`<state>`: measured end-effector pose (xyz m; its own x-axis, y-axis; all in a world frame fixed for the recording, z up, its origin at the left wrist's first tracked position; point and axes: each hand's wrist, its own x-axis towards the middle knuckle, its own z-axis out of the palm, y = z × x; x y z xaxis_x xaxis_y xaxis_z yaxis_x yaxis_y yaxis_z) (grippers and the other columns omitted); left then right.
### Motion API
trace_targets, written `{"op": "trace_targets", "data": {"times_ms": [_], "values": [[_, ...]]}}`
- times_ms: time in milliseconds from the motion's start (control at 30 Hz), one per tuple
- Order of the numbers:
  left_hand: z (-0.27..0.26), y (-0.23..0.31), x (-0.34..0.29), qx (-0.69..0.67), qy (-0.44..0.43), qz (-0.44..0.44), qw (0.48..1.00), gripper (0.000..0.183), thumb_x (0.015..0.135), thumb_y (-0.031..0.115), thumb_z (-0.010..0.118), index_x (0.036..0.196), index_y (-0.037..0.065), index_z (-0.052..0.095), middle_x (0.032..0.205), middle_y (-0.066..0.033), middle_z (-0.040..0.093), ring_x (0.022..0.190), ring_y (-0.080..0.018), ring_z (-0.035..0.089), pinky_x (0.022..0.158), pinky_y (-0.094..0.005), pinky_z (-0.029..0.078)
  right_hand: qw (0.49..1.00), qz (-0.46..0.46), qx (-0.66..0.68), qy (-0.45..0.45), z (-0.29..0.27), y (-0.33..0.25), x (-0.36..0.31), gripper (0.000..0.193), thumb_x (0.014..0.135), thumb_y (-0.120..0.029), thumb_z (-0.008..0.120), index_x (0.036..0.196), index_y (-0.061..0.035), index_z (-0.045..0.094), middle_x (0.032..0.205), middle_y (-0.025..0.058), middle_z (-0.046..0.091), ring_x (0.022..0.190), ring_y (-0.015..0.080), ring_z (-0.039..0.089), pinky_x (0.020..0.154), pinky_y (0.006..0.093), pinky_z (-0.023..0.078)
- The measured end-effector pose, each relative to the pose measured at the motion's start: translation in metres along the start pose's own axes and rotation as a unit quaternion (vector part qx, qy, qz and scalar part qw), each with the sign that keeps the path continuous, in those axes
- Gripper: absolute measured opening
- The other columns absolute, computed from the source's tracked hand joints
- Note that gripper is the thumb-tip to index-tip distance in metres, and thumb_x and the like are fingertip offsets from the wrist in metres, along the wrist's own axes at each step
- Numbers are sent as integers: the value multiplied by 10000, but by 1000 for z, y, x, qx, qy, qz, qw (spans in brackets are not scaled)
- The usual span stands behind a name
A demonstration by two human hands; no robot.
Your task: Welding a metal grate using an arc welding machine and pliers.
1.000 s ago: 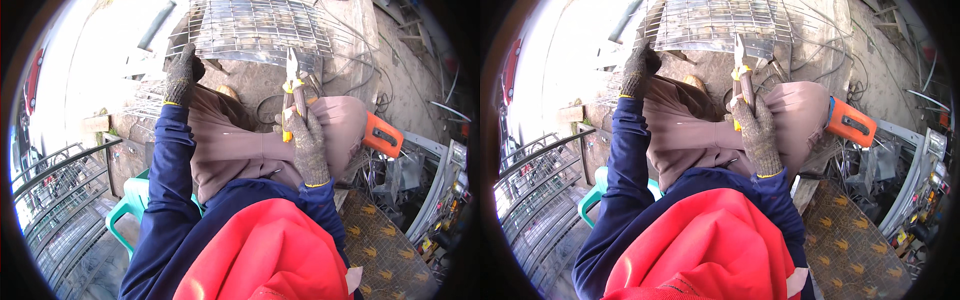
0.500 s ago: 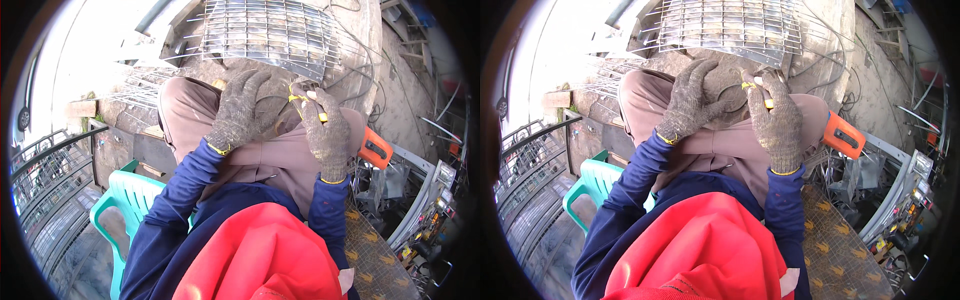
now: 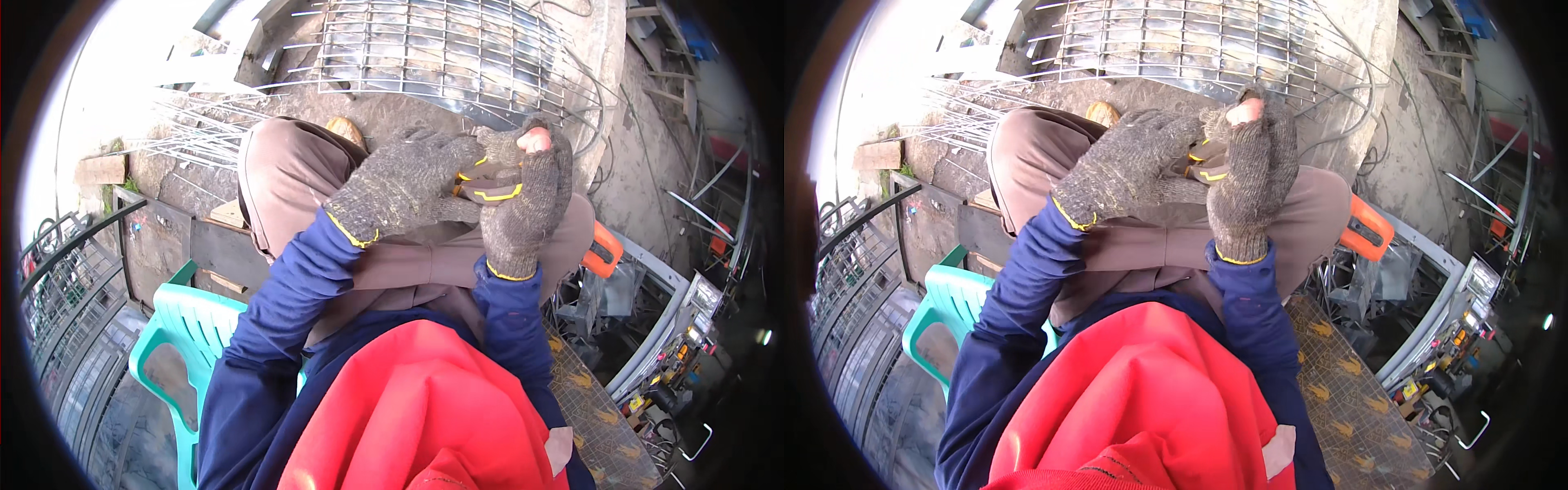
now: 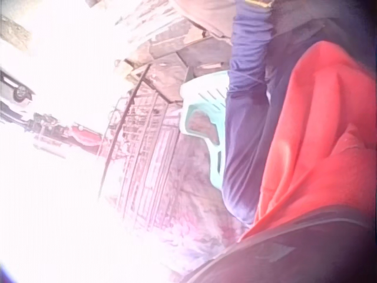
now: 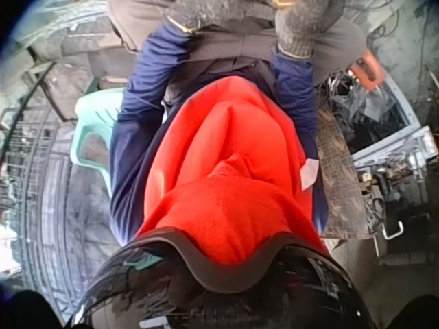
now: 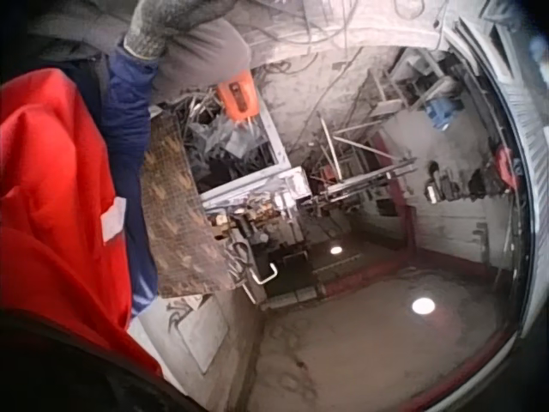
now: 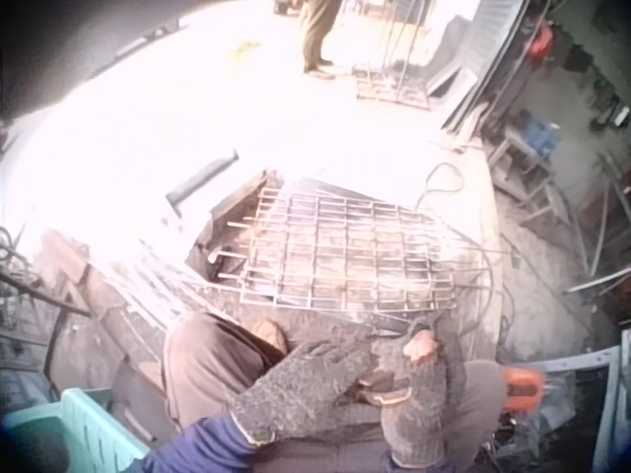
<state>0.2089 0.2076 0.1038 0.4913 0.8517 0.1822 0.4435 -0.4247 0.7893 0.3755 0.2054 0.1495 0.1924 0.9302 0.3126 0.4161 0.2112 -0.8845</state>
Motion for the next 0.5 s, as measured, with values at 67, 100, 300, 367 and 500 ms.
{"op": "trace_targets", "data": {"times_ms": [67,100,300,367,500], "values": [[-49,-18,4,63,-15,-53,996,503,864,381,759,1242,70,645,1183,-186,644,1110,-380,616,938,-444,496,973,99,195,70,2,4,17,182,1000,-190,593,1001,-9,614,947,70,602,800,191,564,773,338,501],[-81,-16,11,97,7,-139,985,424,887,381,745,1148,53,683,1141,-188,656,1062,-365,640,897,-435,515,992,36,102,72,-2,10,28,264,1020,-292,562,939,-41,578,921,39,565,789,150,518,777,342,490],[-132,-99,-32,372,97,-207,900,499,898,568,658,1084,107,697,1013,-141,692,1010,-337,662,951,-519,431,970,-123,208,31,26,-11,101,294,1018,-240,545,915,29,605,865,129,671,712,181,612,736,352,568],[-129,-106,-30,282,97,-224,928,550,881,632,640,1065,117,692,998,-147,698,1002,-337,670,981,-538,392,961,-253,92,64,33,3,116,239,1009,-182,540,924,28,616,864,124,676,725,187,623,735,343,569],[-131,-102,-20,280,68,-338,896,609,831,659,689,967,65,668,928,-161,695,922,-337,682,921,-496,442,875,-450,-126,123,41,17,125,121,957,-14,545,973,26,658,909,124,690,782,217,663,752,333,562]]}}
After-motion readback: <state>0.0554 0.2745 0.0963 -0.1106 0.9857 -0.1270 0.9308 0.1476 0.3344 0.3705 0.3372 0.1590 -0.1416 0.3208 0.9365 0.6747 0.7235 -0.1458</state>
